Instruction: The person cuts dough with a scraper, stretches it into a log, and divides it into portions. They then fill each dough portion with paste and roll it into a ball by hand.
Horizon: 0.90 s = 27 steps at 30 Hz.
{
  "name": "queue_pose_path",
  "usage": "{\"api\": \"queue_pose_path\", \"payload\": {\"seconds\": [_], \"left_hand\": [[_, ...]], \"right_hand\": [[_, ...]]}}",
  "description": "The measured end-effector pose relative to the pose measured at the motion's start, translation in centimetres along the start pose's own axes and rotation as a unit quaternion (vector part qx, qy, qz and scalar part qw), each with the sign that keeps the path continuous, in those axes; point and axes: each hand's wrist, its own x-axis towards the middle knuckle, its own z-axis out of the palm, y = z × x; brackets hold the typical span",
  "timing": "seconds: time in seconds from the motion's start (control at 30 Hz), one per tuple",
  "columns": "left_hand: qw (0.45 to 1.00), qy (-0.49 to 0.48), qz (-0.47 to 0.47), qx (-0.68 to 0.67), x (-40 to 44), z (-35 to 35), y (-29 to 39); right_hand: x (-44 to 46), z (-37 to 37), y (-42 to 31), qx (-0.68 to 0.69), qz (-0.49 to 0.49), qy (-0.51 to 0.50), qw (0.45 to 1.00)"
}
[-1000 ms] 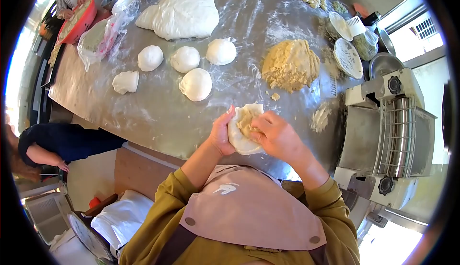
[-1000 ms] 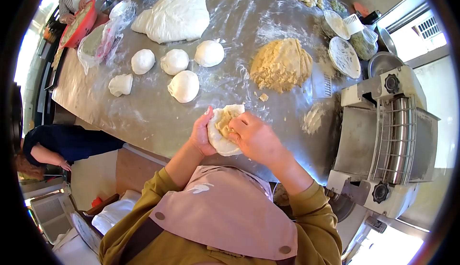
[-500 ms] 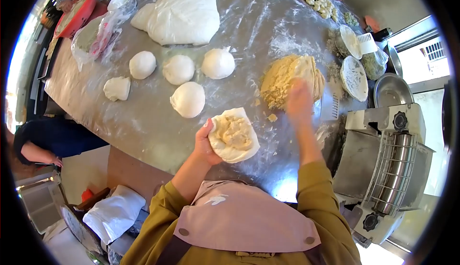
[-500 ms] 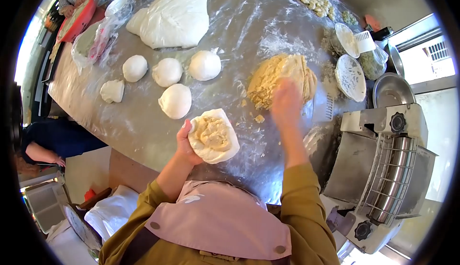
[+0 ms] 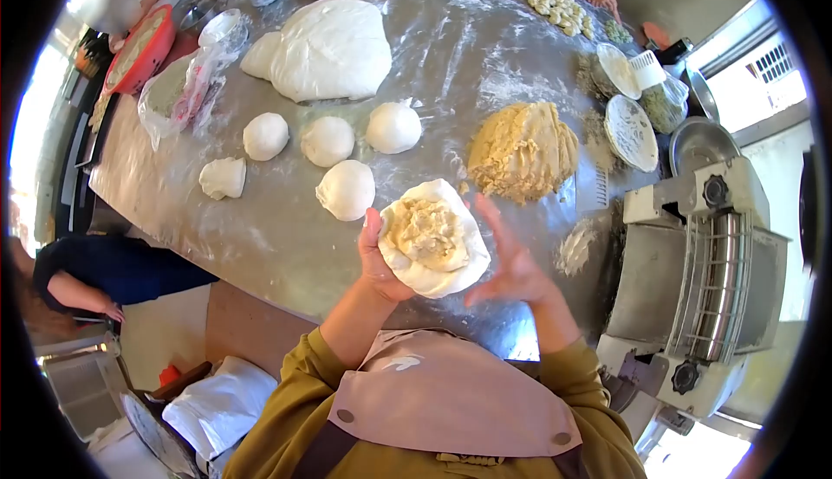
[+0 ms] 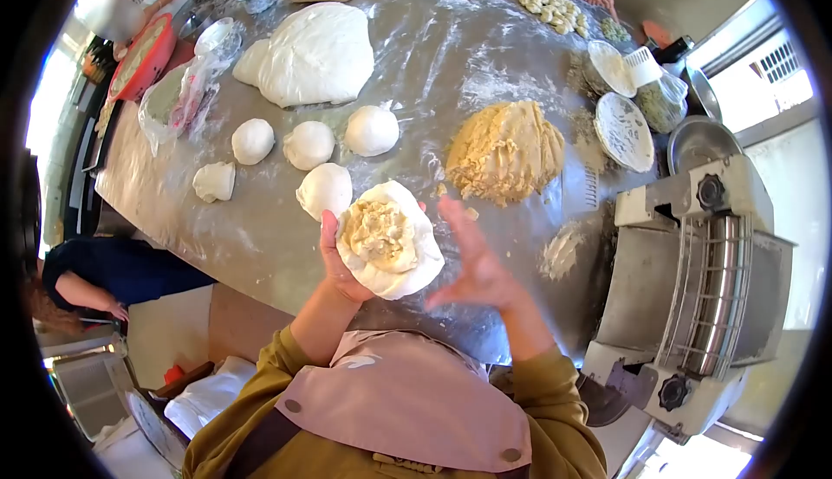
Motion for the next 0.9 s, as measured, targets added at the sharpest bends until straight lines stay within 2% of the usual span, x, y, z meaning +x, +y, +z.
{"api": "queue_pose_path", "payload": {"seconds": [0.03, 0.17, 0.2, 0.23, 0.27, 0.3, 0.37, 0.4, 0.47, 0.57, 0.6, 0.7, 0.73, 0.83, 0.87, 0.9], "left_hand": [[0.999, -0.015, -0.01, -0.035, -0.2, 0.2, -0.3], [0.98, 0.049, -0.078, 0.176, -1.0, 1.9, -0.1], [0.969, 0.058, -0.101, 0.219, -1.0, 2.2, 0.4], [0.956, 0.067, -0.121, 0.259, -1.2, 2.6, 0.7], [0.941, 0.123, -0.15, 0.276, -1.4, 3.2, 1.1], [0.939, 0.12, -0.135, 0.293, -1.8, 4.1, 1.0], [0.932, 0.117, -0.105, 0.327, -2.8, 5.0, 0.8], [0.951, 0.087, -0.119, 0.272, -3.3, 5.1, 1.1], [0.975, 0.026, -0.148, 0.163, -4.4, 5.1, 1.8], [0.894, 0.139, -0.119, 0.409, -5.6, 4.9, 0.1], [0.89, 0.172, -0.116, 0.406, -5.7, 4.5, -0.6], [0.849, 0.094, -0.015, 0.519, -5.8, 3.5, -2.0], [0.864, 0.098, -0.041, 0.493, -5.8, 3.9, -1.9], [0.904, 0.058, -0.071, 0.417, -5.5, 4.8, -1.1], [0.903, 0.09, -0.108, 0.406, -5.2, 5.4, -0.8], [0.941, 0.083, -0.154, 0.29, -5.2, 5.6, 0.3]], "right_hand": [[0.5, 1.6, -0.8, 0.062, -0.001, -0.001, 0.998], [0.7, 3.3, -1.7, 0.206, -0.056, 0.034, 0.976], [0.3, 3.5, -1.9, 0.098, -0.101, 0.047, 0.989], [-0.2, 3.7, -2.3, 0.094, -0.076, 0.047, 0.992], [-0.7, 3.8, -3.0, 0.089, -0.051, 0.046, 0.994], [-1.0, 4.0, -3.6, 0.085, -0.026, 0.044, 0.995], [-0.8, 5.1, -4.4, 0.138, -0.057, 0.051, 0.988], [-0.7, 5.5, -4.8, 0.165, -0.073, 0.053, 0.982], [-1.4, 5.5, -5.9, 0.083, -0.055, 0.048, 0.994], [-1.9, 6.2, -7.3, 0.026, -0.07, 0.051, 0.996], [-1.9, 6.4, -7.6, 0.016, -0.082, 0.05, 0.995], [-2.1, 7.8, -7.2, -0.049, -0.113, 0.106, 0.987], [-1.9, 8.3, -8.4, -0.049, -0.091, 0.135, 0.985], [-1.5, 9.0, -7.3, 0.018, -0.105, 0.178, 0.978], [-1.8, 9.2, -7.5, 0.161, -0.029, 0.209, 0.964], [-1.7, 8.8, -7.5, 0.234, 0.008, 0.236, 0.943]]}}
